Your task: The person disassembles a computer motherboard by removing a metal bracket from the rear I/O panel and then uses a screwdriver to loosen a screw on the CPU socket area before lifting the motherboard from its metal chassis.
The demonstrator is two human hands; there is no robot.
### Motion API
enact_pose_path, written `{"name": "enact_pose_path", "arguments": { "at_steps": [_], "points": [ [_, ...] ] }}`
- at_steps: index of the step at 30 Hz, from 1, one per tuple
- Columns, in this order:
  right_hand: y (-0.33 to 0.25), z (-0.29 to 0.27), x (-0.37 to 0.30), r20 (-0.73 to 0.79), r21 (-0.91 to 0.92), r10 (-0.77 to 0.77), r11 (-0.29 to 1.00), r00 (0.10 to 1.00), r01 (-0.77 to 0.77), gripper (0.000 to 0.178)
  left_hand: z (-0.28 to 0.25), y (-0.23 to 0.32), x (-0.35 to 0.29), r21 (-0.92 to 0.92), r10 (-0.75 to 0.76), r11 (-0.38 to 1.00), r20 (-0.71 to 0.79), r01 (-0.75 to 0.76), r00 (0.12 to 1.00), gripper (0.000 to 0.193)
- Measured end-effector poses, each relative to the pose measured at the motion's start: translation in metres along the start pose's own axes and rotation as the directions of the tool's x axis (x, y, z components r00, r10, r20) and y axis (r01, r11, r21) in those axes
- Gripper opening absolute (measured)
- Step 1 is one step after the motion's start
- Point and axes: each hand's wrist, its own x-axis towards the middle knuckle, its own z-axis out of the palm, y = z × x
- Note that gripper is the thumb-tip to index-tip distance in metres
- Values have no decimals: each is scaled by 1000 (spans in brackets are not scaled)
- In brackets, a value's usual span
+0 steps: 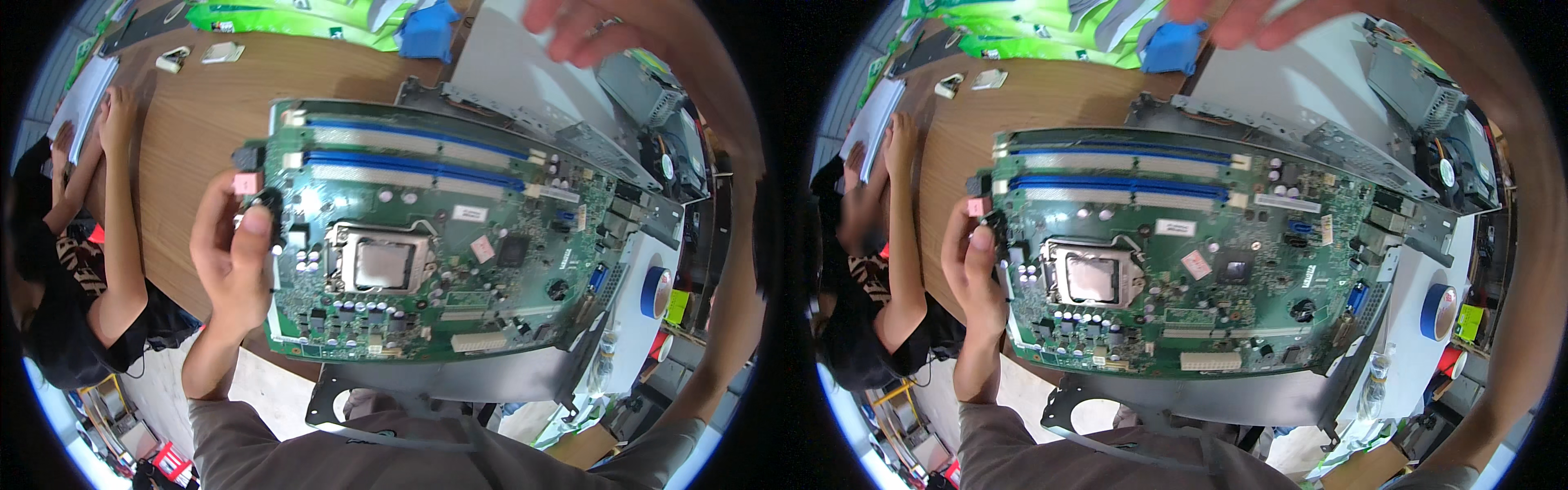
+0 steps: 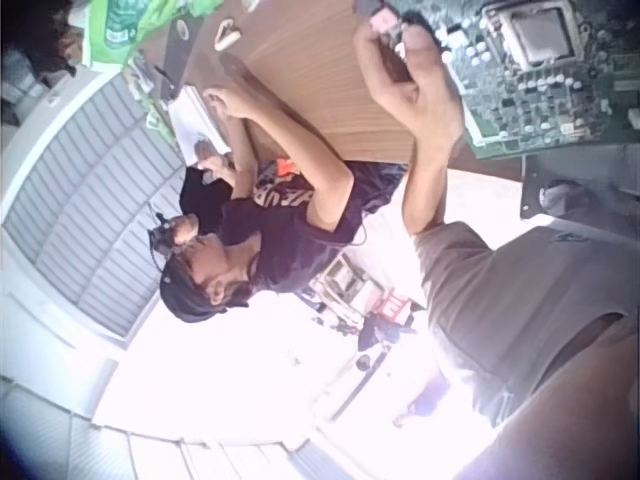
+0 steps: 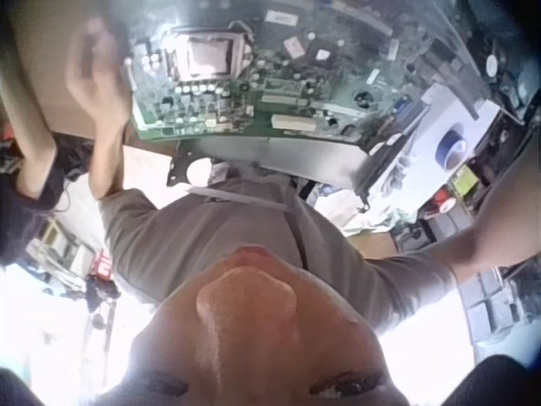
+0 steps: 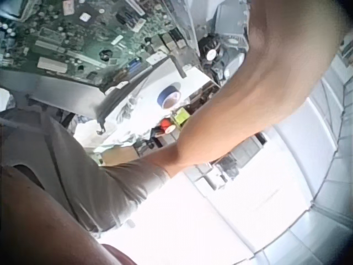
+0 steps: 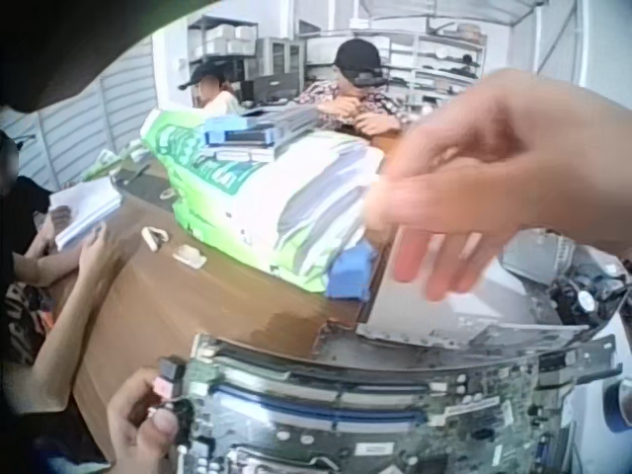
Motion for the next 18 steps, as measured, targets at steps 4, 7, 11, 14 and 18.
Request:
{"name": "enact_pose_path", "arguments": {
  "at_steps": [4,7,11,14,18],
  "points": [
    [68,-37,-53,-234,-147,73,983,969,-110,44,-2,-1,1,108,70,992,-50,-64,996,51],
    [90,-36,-99,-320,-133,144,972,936,-195,52,-5,-1,0,138,71,989,-73,-60,995,53],
    [114,-4,-147,-435,53,137,991,890,-127,69,-10,3,-9,204,184,967,-141,-153,973,58],
    [114,25,-174,-503,176,157,981,850,-77,77,-14,1,-15,259,222,950,-159,-177,962,68],
    [127,47,-182,-498,226,101,974,861,16,78,-8,0,-14,254,299,936,-201,-245,933,66]
  ]
}}
